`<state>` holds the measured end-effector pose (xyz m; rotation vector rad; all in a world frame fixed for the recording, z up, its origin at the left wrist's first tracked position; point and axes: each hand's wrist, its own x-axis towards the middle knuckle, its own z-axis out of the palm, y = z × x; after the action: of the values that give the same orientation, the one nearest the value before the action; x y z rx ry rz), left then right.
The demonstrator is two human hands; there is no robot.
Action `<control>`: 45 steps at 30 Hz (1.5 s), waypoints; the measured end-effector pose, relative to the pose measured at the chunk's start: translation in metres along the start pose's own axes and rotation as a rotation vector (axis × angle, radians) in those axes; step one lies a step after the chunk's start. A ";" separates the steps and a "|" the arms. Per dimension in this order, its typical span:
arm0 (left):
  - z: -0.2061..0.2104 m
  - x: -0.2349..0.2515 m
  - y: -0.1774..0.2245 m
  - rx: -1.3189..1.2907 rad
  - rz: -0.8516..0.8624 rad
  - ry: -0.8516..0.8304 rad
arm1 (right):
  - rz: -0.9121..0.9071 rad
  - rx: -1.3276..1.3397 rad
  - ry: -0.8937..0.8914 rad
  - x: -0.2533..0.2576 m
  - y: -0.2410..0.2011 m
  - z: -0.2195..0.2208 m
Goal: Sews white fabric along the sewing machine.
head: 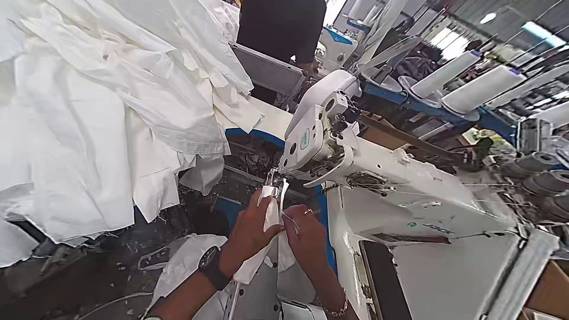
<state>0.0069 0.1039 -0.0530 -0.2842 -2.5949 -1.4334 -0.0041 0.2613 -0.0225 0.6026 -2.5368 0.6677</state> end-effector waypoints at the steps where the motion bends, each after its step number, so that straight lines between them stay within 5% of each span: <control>1: 0.003 -0.005 -0.003 0.055 0.067 0.039 | -0.048 0.042 -0.010 -0.003 0.007 0.000; 5: 0.009 -0.014 -0.005 0.320 0.227 0.114 | -0.091 0.155 -0.158 -0.011 0.021 -0.002; 10: 0.013 0.003 -0.011 0.257 0.312 0.191 | -0.062 0.231 -0.246 -0.013 0.018 -0.008; 13: 0.011 0.003 -0.011 0.351 0.345 0.190 | -0.130 0.079 -0.255 -0.013 0.014 -0.014; 17: 0.011 -0.004 -0.016 0.160 0.292 0.124 | -0.170 -0.084 -0.273 -0.014 0.003 -0.015; 23: 0.008 0.000 -0.010 -0.018 0.279 0.092 | 0.148 0.497 -0.342 0.010 0.001 0.005; 26: 0.010 0.007 -0.012 0.000 0.320 0.123 | 0.177 0.439 -0.172 0.004 -0.005 0.010; 30: 0.016 0.005 -0.013 0.022 0.311 0.155 | 0.225 0.488 -0.182 0.003 0.000 0.009; 37: 0.020 0.013 -0.010 -0.079 0.224 0.182 | 0.049 0.008 0.023 0.000 -0.026 0.020; 42: 0.021 0.033 -0.014 -0.129 0.208 0.230 | 0.131 -0.181 0.014 0.007 -0.044 0.020; 45: -0.029 0.001 0.003 -0.188 0.005 -0.117 | 0.284 -0.194 -0.239 -0.024 -0.047 -0.029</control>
<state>0.0081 0.0806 -0.0350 -0.4093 -2.5477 -1.7109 0.0481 0.2465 0.0040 0.2706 -2.9013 0.4556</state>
